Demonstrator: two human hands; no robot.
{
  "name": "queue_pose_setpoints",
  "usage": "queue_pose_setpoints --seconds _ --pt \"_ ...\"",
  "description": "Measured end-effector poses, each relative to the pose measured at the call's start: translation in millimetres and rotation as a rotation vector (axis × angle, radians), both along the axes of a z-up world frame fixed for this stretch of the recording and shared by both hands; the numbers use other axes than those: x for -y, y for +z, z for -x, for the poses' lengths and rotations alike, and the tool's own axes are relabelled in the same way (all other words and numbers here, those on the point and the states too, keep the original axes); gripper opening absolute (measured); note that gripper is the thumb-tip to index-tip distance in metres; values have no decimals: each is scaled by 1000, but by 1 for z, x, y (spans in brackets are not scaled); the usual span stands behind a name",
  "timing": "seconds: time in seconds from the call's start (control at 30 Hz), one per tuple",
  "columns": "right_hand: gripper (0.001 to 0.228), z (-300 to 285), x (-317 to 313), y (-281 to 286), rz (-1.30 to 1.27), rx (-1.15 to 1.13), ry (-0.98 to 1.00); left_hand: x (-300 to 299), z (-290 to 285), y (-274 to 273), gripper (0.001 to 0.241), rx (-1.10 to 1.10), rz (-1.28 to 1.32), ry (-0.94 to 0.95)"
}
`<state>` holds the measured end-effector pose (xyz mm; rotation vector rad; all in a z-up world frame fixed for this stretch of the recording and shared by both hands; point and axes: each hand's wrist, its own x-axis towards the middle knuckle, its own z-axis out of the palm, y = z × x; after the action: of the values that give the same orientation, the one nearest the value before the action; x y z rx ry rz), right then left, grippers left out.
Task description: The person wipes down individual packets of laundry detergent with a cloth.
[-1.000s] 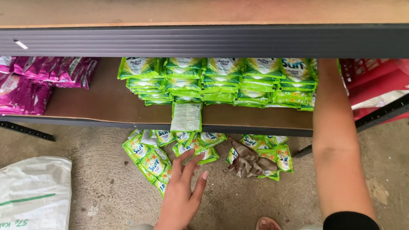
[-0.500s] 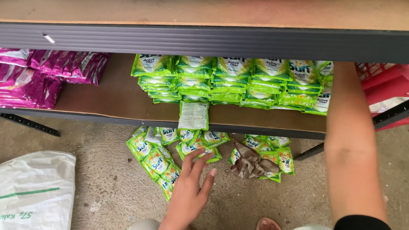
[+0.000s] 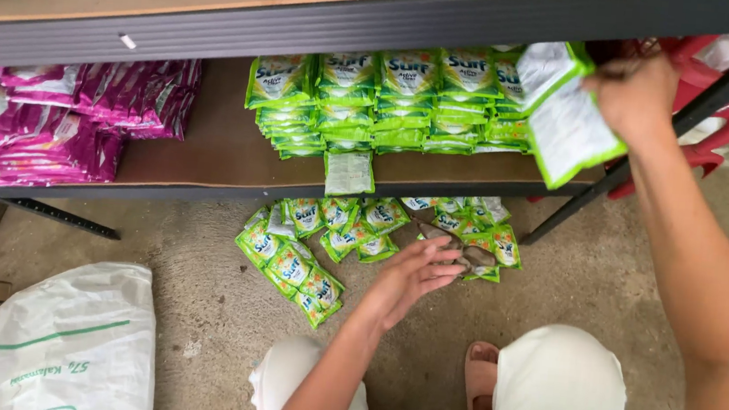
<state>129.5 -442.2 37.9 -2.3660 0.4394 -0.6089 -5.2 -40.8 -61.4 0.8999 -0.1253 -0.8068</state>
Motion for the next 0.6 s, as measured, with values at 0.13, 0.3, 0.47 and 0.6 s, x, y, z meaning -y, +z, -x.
queue_pose_setpoints --seconds 0.13,0.3,0.47,0.6 --pt "26 92 -76 32 74 -9 63 26 5 -19 75 -217 30 -37" --pt "20 137 -149 62 40 -125 377 20 8 20 100 -287 141 22" --pt "15 171 -219 69 446 -109 663 -2 1 34 110 -290 542 -53" --pt "11 212 -270 71 748 32 760 -8 -12 8 104 -154 680 114"
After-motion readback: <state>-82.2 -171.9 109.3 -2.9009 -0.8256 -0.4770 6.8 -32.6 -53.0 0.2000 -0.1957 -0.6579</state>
